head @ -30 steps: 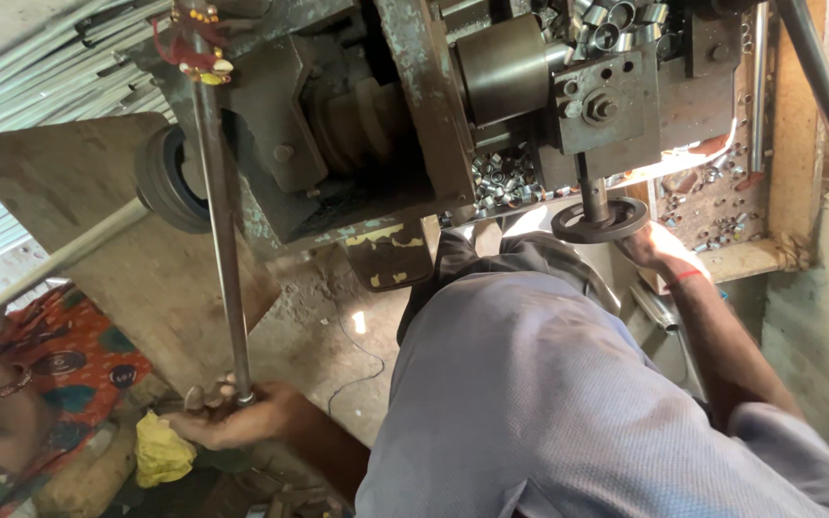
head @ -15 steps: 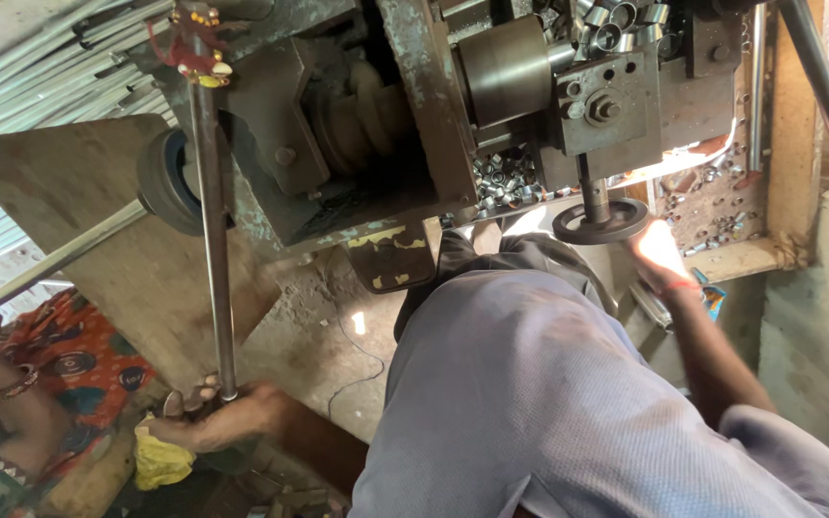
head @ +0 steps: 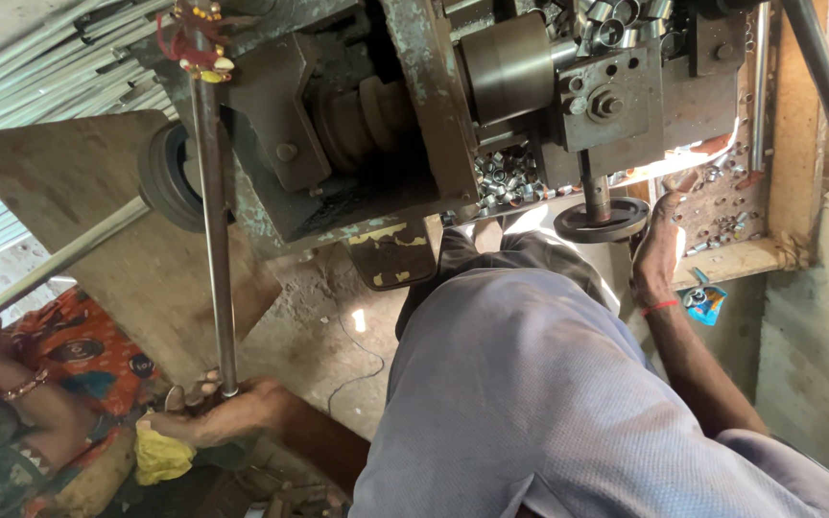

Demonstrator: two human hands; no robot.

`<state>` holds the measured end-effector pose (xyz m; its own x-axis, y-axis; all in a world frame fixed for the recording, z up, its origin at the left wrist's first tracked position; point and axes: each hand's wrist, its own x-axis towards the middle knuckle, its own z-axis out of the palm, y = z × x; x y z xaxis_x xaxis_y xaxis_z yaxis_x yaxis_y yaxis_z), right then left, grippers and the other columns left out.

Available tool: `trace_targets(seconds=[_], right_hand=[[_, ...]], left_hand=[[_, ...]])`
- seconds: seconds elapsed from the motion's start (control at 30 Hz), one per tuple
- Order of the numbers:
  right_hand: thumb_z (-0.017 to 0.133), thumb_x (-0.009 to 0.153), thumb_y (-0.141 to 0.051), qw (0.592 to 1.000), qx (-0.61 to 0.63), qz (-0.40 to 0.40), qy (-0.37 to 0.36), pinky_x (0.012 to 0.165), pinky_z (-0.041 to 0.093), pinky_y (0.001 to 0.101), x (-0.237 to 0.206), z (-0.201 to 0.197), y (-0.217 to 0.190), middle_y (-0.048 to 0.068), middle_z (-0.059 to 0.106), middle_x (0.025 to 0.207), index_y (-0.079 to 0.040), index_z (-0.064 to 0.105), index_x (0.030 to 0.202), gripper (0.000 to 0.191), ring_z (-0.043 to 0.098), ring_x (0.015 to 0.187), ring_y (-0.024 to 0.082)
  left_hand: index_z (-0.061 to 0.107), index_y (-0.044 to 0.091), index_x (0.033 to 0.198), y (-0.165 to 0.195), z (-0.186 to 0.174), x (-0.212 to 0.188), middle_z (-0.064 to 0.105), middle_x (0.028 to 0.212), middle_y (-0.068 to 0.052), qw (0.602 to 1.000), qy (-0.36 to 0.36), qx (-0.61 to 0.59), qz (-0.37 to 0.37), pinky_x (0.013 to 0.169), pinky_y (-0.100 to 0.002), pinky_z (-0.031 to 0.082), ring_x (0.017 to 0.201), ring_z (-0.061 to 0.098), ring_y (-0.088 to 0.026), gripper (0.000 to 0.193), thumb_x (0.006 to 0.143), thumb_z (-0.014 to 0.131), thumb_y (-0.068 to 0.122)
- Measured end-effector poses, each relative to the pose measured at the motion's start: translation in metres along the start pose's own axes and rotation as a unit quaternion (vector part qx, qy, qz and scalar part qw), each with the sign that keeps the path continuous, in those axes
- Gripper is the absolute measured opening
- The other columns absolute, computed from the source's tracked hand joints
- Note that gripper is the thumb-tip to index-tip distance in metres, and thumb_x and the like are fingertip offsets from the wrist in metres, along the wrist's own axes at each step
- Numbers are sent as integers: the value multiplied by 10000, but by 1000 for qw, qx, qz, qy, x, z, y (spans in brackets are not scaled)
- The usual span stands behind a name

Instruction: The person operates a manual metal-processing machine by turning a handwheel and manipulating a long lever to cut or shape a metal rod into smaller pieces.

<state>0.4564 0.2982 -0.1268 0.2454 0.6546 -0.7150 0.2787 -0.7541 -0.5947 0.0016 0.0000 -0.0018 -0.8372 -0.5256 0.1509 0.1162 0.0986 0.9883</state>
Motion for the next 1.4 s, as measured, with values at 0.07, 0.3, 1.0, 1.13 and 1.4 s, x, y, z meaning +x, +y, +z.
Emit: trace_targets(seconds=[0.07, 0.3, 1.0, 1.13, 1.4], right_hand=[[296, 981, -834, 999, -28, 22, 16, 438, 167, 299, 1, 5, -4, -57, 342, 568, -105, 467, 730, 789, 276, 483, 73], [301, 942, -848, 1000, 8, -4, -6, 430, 161, 281, 6, 10, -1, -104, 309, 568, -171, 549, 782, 738, 249, 471, 43], [320, 1122, -354, 907, -336, -10, -255, 1160, 313, 445, 9, -19, -7, 138, 538, 1410, -68, 571, 1420, 483, 451, 1355, 270], [424, 984, -243, 835, -287, -76, -463, 1090, 443, 434, 1, -8, -6, 122, 661, 1352, -50, 597, 1356, 453, 581, 1290, 283], [530, 999, -264, 761, -563, -142, -290, 892, 549, 465, 26, 27, -28, 221, 699, 1174, -81, 639, 1261, 337, 668, 1080, 375]], left_hand=[[596, 14, 898, 2, 0, -1, 475, 806, -27, 1000, -5, 8, 11, 520, -235, 447, 632, 463, -99, 514, 968, 611, 523], [599, 4, 931, 7, 3, -6, 506, 895, -49, 1000, -16, 18, 9, 553, -241, 466, 680, 490, -98, 507, 980, 604, 508], [560, 32, 930, 6, 0, -6, 451, 815, -19, 999, -24, -25, -27, 540, -230, 483, 634, 483, -101, 522, 968, 632, 547], [571, 7, 967, 2, -2, -2, 464, 844, -35, 998, -26, -46, -44, 548, -232, 490, 640, 486, -106, 527, 991, 643, 528], [370, -194, 1248, -1, -25, -32, 503, 979, -142, 792, -181, 288, 506, 517, -250, 427, 705, 495, -178, 622, 1171, 534, 400]])
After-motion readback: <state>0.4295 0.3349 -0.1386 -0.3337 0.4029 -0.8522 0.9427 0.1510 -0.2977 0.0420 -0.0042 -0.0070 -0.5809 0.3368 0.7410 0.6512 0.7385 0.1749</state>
